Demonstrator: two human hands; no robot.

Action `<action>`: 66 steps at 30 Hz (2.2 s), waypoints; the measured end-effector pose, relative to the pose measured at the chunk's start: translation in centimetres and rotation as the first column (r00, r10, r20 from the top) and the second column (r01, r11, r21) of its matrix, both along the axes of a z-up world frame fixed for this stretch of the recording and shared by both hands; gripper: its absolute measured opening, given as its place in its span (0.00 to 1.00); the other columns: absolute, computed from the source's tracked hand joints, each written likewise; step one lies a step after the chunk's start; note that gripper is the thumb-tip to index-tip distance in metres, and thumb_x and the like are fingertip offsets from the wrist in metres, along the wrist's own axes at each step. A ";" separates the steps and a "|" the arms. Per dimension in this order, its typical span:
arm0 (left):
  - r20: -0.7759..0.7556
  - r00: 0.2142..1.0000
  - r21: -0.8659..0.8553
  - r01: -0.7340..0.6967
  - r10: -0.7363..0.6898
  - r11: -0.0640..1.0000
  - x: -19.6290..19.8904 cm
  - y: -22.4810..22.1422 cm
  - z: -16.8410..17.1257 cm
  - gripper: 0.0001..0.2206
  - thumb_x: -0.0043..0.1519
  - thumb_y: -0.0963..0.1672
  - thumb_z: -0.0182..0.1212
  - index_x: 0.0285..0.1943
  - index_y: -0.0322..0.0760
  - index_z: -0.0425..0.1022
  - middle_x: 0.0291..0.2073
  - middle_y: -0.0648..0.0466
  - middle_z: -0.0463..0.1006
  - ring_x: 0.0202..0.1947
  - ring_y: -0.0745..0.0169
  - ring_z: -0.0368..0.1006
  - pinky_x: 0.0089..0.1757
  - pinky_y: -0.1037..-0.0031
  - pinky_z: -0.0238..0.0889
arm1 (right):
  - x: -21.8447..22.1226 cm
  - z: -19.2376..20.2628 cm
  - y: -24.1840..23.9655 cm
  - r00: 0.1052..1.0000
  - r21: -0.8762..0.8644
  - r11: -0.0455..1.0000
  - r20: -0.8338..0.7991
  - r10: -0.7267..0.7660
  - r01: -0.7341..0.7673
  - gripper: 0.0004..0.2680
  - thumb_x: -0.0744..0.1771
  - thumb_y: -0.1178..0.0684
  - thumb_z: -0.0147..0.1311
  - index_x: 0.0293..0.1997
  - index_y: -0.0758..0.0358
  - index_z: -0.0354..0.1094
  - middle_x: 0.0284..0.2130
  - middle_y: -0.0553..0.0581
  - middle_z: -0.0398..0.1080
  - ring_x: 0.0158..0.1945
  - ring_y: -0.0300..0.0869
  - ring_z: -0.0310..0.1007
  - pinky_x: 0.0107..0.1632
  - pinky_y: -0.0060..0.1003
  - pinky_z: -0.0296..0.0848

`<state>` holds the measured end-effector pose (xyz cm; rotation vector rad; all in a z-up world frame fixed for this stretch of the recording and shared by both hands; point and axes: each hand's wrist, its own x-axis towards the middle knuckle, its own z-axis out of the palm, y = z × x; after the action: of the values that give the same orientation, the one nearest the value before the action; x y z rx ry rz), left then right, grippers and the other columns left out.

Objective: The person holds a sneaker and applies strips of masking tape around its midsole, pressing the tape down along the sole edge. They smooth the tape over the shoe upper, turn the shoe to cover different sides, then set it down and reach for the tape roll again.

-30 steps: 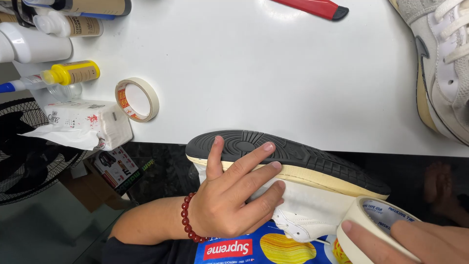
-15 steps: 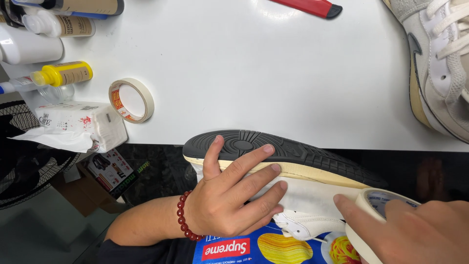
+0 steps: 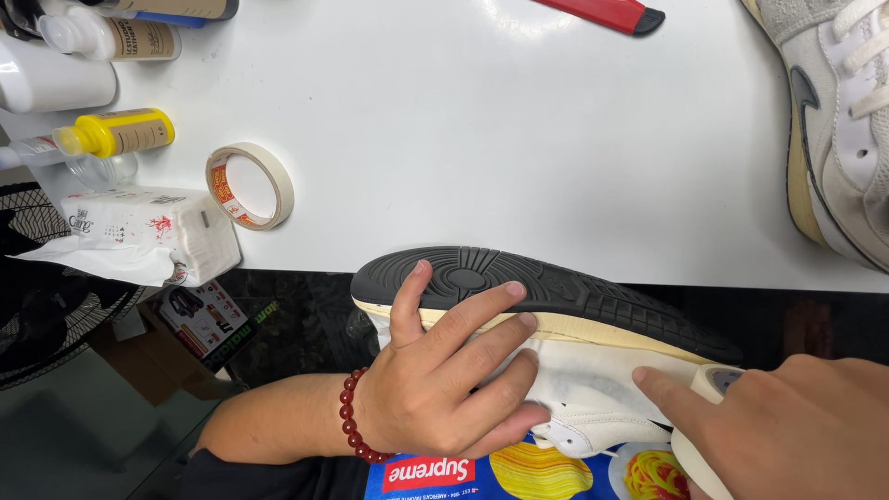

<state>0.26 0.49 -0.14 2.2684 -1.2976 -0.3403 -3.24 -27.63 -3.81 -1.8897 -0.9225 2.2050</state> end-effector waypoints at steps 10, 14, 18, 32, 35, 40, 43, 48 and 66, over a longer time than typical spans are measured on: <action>0.067 0.998 0.049 -0.019 0.016 0.999 -0.4 -0.8 -0.1 0.17 0.71 0.53 0.58 0.45 0.36 0.78 0.48 0.49 0.78 0.61 0.48 0.75 0.69 0.37 0.26 | -1.5 -1.0 -0.4 0.997 0.092 0.994 -0.047 0.067 -0.062 0.36 0.66 0.20 0.43 0.78 0.48 0.39 0.18 0.53 0.69 0.21 0.39 0.74 0.22 0.41 0.71; 0.064 0.997 0.019 -0.051 0.050 0.999 -0.7 -0.5 -0.5 0.22 0.71 0.55 0.60 0.42 0.30 0.79 0.47 0.44 0.80 0.59 0.45 0.77 0.69 0.39 0.28 | -2.1 -1.1 -0.5 0.995 0.128 0.988 -0.047 0.091 -0.085 0.37 0.66 0.20 0.42 0.79 0.51 0.34 0.18 0.54 0.69 0.21 0.40 0.73 0.22 0.42 0.71; 0.089 0.994 0.081 -0.063 0.056 0.995 -0.8 -0.9 -0.3 0.22 0.72 0.55 0.59 0.44 0.31 0.79 0.50 0.42 0.81 0.60 0.47 0.76 0.70 0.40 0.25 | -2.6 -1.0 -0.7 0.997 0.158 0.984 -0.007 0.083 -0.080 0.34 0.68 0.23 0.40 0.79 0.51 0.35 0.19 0.55 0.70 0.21 0.41 0.73 0.23 0.44 0.71; -0.254 0.965 0.031 -0.059 0.065 0.998 0.1 -0.5 1.3 0.23 0.66 0.55 0.60 0.50 0.31 0.80 0.60 0.41 0.76 0.66 0.46 0.72 0.70 0.45 0.19 | -5.0 -3.1 -1.0 0.998 0.323 0.945 -0.013 0.067 -0.060 0.28 0.72 0.30 0.37 0.77 0.56 0.41 0.18 0.62 0.69 0.19 0.41 0.72 0.21 0.48 0.71; -0.242 0.964 0.032 -0.108 0.113 0.994 -0.4 -0.3 1.1 0.23 0.65 0.55 0.62 0.48 0.30 0.79 0.60 0.40 0.76 0.67 0.45 0.72 0.71 0.47 0.23 | -4.4 -2.8 -0.7 0.997 0.272 0.961 -0.049 0.065 -0.049 0.29 0.71 0.29 0.37 0.77 0.55 0.41 0.17 0.58 0.68 0.19 0.40 0.72 0.22 0.49 0.71; -0.142 0.984 0.126 -0.093 0.110 0.988 -0.5 -1.1 1.3 0.22 0.64 0.56 0.63 0.52 0.35 0.80 0.63 0.40 0.73 0.69 0.44 0.67 0.71 0.45 0.22 | -5.5 -3.2 -1.1 1.000 0.292 0.956 -0.005 0.026 -0.024 0.29 0.71 0.29 0.37 0.77 0.56 0.40 0.18 0.60 0.69 0.18 0.41 0.72 0.20 0.49 0.72; -0.135 0.984 0.185 -0.087 0.113 0.979 -0.8 -1.5 1.3 0.21 0.63 0.56 0.64 0.53 0.39 0.79 0.65 0.41 0.72 0.71 0.43 0.64 0.68 0.39 0.23 | -4.5 -2.5 -0.9 0.998 0.273 0.961 -0.009 0.056 -0.051 0.29 0.71 0.29 0.36 0.78 0.56 0.39 0.19 0.60 0.69 0.20 0.41 0.73 0.22 0.49 0.72; -0.073 0.992 0.234 -0.087 0.106 0.968 -1.2 -2.3 1.2 0.21 0.64 0.57 0.61 0.53 0.41 0.78 0.67 0.43 0.71 0.71 0.44 0.62 0.65 0.29 0.21 | -4.5 -2.2 -0.8 1.000 0.257 0.966 0.003 0.018 -0.018 0.28 0.71 0.33 0.39 0.77 0.55 0.40 0.18 0.60 0.69 0.21 0.42 0.75 0.24 0.47 0.75; -0.080 0.994 0.068 -0.063 0.068 0.996 -0.9 -1.2 0.5 0.15 0.66 0.53 0.63 0.43 0.41 0.79 0.55 0.48 0.77 0.64 0.47 0.73 0.65 0.33 0.23 | -4.8 -1.3 -0.7 0.998 0.222 0.974 0.053 0.029 -0.040 0.29 0.71 0.28 0.39 0.77 0.53 0.42 0.19 0.58 0.69 0.21 0.38 0.73 0.25 0.46 0.73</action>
<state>-0.60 -0.73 0.31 2.3198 -1.1836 -0.4546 -8.05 -28.36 -5.08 -1.8448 -1.1654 1.9835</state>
